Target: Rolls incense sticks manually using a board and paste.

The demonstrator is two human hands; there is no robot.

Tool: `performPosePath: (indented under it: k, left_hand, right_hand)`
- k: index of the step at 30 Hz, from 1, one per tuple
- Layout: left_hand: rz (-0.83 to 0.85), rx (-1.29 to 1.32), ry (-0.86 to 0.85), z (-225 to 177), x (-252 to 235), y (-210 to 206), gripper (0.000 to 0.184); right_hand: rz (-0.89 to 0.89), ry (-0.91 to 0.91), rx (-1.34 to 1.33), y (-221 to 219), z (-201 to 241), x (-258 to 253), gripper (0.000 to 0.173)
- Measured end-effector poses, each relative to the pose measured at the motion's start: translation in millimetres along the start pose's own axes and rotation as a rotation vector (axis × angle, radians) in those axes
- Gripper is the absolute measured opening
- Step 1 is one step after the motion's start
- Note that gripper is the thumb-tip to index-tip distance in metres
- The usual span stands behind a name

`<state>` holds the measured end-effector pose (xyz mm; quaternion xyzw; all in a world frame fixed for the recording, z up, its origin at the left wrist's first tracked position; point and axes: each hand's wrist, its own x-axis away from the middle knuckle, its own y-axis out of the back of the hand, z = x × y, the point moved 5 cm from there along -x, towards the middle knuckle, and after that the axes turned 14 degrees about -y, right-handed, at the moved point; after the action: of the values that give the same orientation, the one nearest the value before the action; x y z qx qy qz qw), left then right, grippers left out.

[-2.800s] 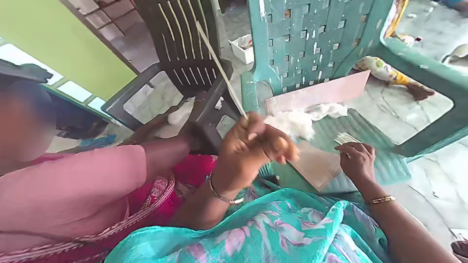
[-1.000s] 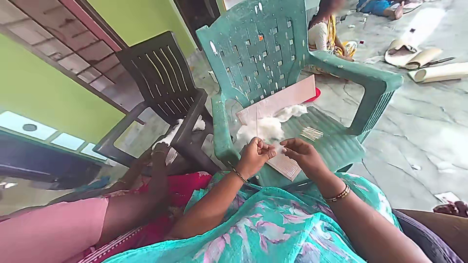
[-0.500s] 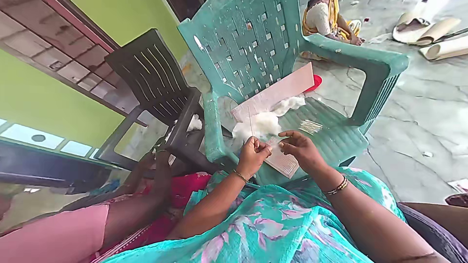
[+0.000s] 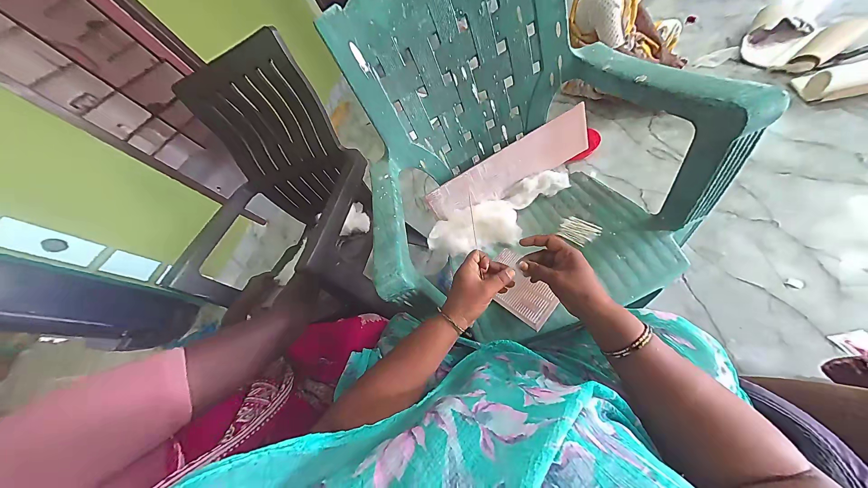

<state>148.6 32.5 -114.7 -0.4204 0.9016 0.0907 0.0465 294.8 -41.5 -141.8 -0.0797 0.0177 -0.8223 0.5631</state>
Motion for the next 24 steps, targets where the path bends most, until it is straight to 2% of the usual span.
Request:
performPosePath:
  k: [6, 11, 18, 24]
  left_hand:
    - [-0.032, -0.031, 0.025, 8, -1, 3, 0.030]
    - [-0.039, -0.021, 0.048, 13, -2, 6, 0.030]
    - [0.029, -0.121, 0.138, 35, 0, 15, 0.018]
    - [0.030, -0.137, 0.150, 46, 2, 17, 0.020]
  right_hand:
    - [-0.042, -0.039, 0.008, 3, -3, -3, 0.031]
    - [0.038, -0.086, 0.036, 0, -12, -9, 0.040]
    - [-0.060, -0.121, 0.120, 5, -14, -12, 0.034]
    - [0.037, -0.189, 0.272, -4, -24, -18, 0.044]
